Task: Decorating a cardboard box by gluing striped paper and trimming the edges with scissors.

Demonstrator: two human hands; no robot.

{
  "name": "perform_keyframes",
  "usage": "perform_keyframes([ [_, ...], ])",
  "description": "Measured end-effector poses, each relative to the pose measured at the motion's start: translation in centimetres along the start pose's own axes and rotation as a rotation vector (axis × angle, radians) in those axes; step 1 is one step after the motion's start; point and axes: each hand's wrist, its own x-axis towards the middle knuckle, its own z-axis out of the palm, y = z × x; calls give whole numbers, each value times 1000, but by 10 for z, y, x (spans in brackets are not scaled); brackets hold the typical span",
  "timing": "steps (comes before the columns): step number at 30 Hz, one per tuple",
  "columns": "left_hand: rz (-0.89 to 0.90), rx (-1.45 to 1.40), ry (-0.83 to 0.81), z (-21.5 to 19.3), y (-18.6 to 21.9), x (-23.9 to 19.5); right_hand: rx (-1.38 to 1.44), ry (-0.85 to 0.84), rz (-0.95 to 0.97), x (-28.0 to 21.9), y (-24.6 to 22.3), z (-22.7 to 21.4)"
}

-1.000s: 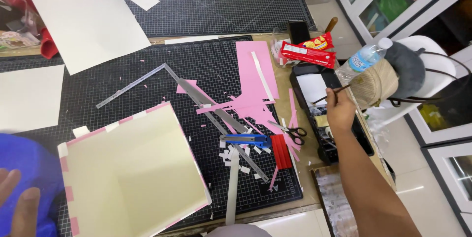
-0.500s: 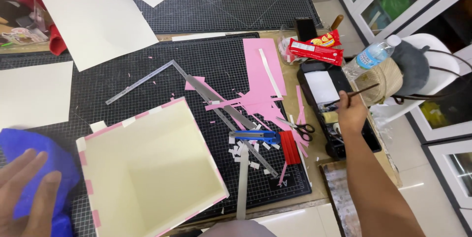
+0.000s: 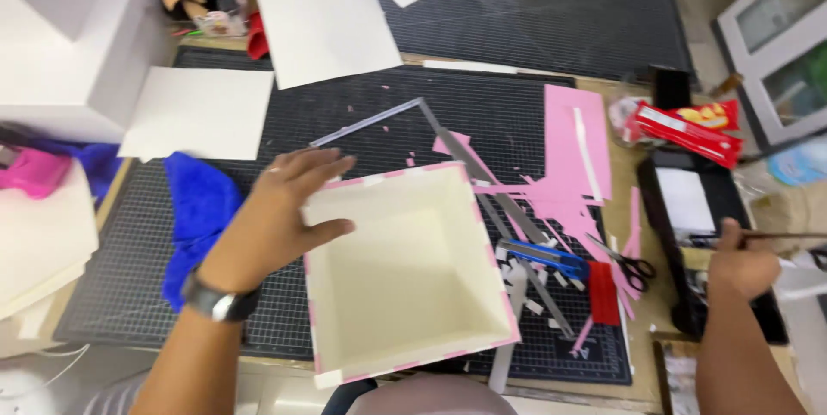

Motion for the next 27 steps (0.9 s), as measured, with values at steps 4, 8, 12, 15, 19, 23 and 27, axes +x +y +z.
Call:
perform_keyframes([
  [4,15,150,-66,37,-14,25,-266,-116,-69,12,12,21],
  [8,83,243,-53,77,-13,59,662,92,-43,-1,-65,-44],
  [12,112,309,-120,101,-6,83,1330,41,176,-29,-163,-128],
  [15,92,229,-136,104,-6,94,1435,27,62,-67,-228,-206],
  [19,-32,-114,-105,98,-13,99,1681,-60,-141,-115,-285,-259],
  [23,-154,-285,-175,79,-12,106,1673,-186,-312,-147,-343,-288],
  [27,-231,-346,-273,74,-21,108,1718,-183,-460,-155,-385,-290],
])
